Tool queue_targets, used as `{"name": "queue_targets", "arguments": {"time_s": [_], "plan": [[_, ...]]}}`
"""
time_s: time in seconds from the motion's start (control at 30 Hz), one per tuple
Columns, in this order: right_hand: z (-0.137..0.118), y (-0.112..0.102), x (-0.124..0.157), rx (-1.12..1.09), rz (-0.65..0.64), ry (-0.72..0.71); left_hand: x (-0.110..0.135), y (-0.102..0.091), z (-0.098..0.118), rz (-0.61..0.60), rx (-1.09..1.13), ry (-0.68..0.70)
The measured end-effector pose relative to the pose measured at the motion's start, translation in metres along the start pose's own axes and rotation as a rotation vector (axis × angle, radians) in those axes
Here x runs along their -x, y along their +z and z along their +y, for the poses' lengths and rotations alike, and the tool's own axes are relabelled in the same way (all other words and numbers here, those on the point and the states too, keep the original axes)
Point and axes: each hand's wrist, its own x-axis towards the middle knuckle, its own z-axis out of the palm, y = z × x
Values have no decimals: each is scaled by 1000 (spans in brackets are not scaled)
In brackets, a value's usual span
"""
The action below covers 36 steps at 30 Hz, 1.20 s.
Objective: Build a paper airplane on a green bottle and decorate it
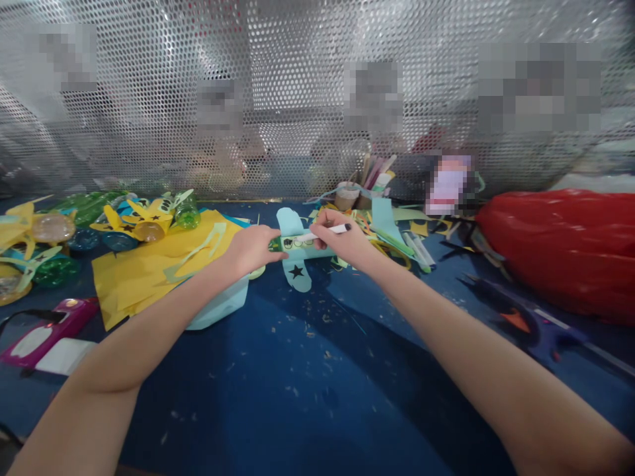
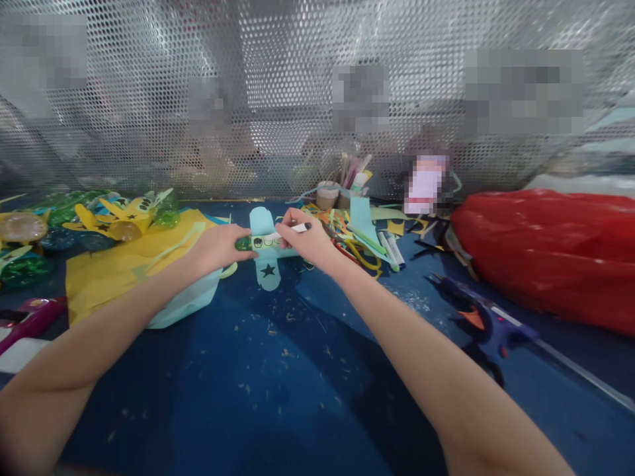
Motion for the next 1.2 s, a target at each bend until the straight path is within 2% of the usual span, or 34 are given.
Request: {"name": "queue_targets", "arguments": {"time_s": [0.87, 1.1, 1.2], "plan": [[1, -1, 0, -1, -11, -1, 0, 2, -2, 10, -10, 0], [1, -1, 1, 73, -29, 10, 0, 1, 0, 4, -5, -12], [0, -1, 1, 28, -23, 4, 0, 2, -1, 5, -4, -19]]}}
